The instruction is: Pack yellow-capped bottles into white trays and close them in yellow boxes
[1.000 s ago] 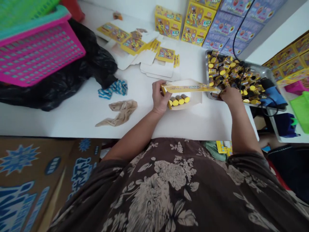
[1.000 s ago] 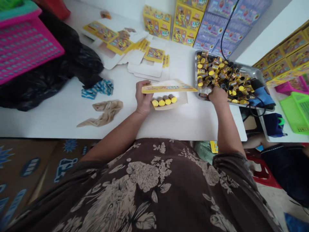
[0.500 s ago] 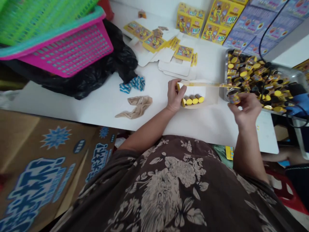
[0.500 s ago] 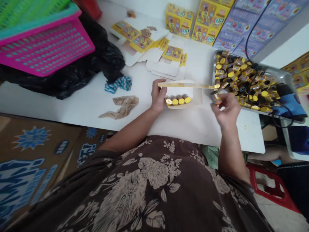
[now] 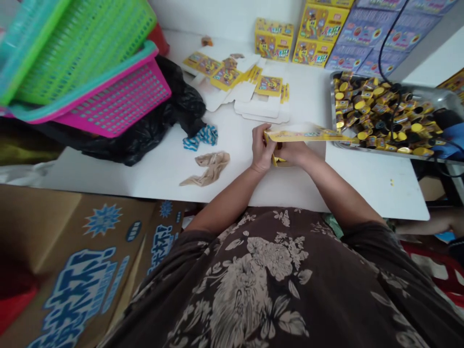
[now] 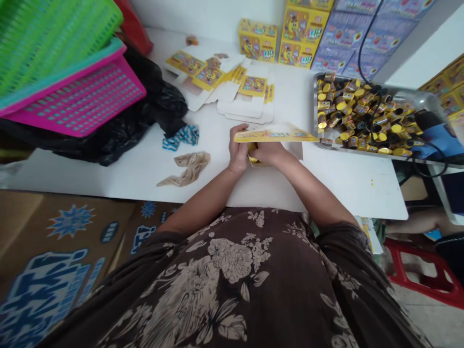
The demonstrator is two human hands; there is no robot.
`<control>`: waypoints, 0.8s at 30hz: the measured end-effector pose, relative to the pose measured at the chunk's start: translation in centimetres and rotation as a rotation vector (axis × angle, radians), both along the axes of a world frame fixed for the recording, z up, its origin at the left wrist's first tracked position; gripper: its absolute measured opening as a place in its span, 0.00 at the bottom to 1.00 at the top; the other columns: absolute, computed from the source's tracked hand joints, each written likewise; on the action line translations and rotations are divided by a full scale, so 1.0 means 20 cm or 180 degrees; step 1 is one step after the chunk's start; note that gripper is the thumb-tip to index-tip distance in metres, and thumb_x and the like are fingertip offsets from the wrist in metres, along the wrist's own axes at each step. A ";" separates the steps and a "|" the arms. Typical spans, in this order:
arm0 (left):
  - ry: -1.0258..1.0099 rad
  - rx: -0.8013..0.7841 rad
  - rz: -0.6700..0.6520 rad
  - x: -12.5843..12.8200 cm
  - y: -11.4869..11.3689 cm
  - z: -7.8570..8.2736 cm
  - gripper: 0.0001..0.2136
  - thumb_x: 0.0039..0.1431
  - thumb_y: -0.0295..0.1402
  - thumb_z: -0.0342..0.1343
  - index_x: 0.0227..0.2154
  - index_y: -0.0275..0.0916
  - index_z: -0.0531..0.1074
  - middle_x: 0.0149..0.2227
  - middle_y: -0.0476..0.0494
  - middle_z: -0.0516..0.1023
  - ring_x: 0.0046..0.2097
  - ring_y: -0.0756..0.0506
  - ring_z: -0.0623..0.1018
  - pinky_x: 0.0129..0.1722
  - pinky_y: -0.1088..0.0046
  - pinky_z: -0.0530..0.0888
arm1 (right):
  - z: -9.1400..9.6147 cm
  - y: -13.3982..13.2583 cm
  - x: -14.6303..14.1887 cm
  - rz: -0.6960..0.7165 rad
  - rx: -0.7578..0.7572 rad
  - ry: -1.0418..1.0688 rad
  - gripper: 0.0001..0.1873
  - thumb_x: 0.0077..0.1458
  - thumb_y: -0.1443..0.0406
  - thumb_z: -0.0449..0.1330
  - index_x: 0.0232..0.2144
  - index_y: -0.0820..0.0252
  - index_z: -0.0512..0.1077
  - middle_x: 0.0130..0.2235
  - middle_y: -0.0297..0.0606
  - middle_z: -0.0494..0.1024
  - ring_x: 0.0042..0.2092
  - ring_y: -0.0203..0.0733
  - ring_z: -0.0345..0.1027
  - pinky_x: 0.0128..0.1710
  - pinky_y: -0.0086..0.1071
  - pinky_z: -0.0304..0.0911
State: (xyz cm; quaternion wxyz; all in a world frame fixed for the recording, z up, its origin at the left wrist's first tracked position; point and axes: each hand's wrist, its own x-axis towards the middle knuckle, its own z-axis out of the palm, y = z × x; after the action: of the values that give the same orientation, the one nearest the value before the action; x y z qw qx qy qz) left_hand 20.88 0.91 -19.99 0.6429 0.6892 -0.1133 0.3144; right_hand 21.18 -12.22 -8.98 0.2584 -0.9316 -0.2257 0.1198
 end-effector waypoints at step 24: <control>0.0275 -0.0127 0.0044 0.00 0.04 0.03 0.39 0.62 0.76 0.51 0.53 0.45 0.75 0.51 0.39 0.76 0.54 0.37 0.78 0.56 0.53 0.76 | -0.08 -0.24 -0.31 0.0133 0.0765 -0.1637 0.15 0.70 0.65 0.56 0.48 0.53 0.82 0.51 0.47 0.84 0.54 0.56 0.77 0.58 0.52 0.74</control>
State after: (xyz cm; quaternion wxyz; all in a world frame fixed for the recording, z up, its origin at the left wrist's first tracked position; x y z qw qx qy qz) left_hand 20.78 1.81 -19.33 0.6586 0.6900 -0.0744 0.2909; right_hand 15.01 -16.95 -10.48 0.2988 -0.8892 -0.3155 -0.1428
